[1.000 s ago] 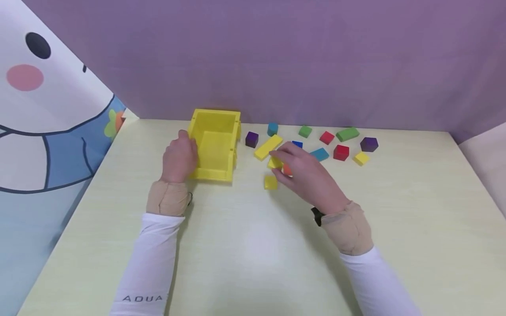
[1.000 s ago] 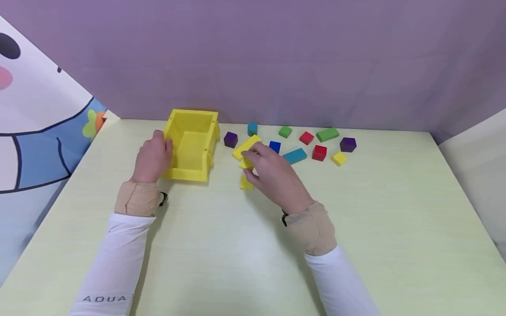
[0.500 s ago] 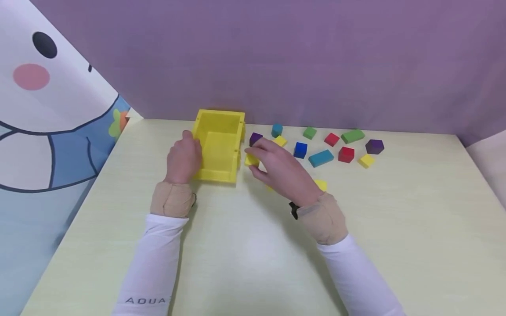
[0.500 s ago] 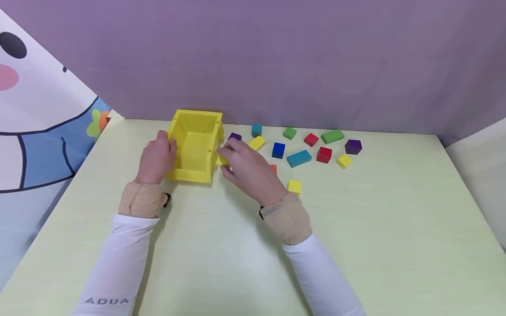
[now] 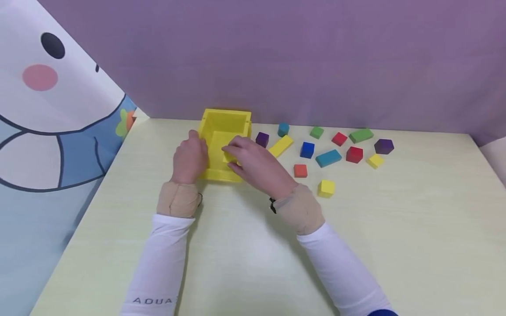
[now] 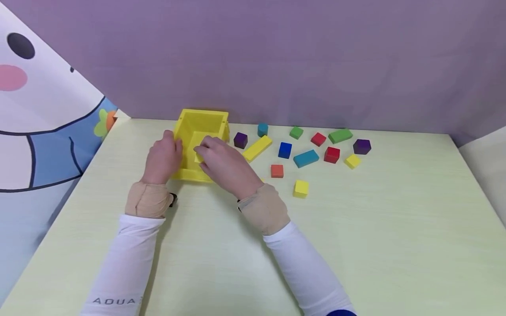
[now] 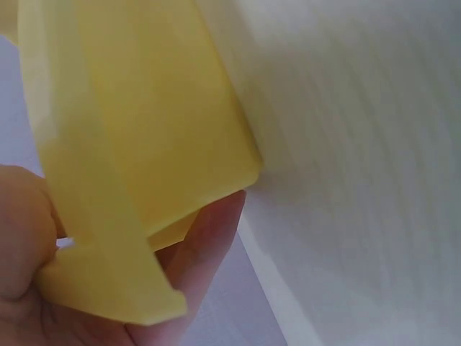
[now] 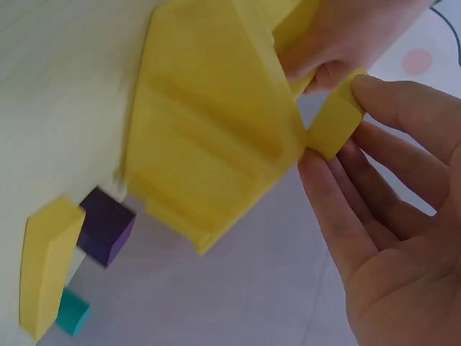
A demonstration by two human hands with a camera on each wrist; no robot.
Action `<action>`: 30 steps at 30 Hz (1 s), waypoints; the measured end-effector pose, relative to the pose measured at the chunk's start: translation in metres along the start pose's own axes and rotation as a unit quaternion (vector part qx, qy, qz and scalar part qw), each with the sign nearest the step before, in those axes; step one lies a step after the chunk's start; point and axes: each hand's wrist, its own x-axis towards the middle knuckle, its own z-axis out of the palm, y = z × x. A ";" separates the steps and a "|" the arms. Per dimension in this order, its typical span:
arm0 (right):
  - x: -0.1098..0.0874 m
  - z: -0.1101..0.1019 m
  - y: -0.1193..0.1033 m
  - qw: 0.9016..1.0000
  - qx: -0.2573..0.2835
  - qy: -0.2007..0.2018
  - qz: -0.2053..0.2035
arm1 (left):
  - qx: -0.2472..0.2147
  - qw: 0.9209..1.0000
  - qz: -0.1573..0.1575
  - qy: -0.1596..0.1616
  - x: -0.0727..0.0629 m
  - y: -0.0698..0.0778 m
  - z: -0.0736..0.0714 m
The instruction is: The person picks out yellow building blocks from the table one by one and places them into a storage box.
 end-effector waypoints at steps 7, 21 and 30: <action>0.015 0.008 -0.005 0.998 -0.042 -0.044 0.016 | 0.002 1.000 0.009 0.012 0.000 0.002 -0.001; 0.028 0.029 -0.006 0.986 -0.146 -0.073 -0.027 | -0.004 1.000 0.000 0.008 0.000 0.003 0.001; 0.035 0.034 -0.005 0.983 -0.149 -0.105 -0.020 | 0.000 1.000 -0.006 0.007 0.000 0.001 0.001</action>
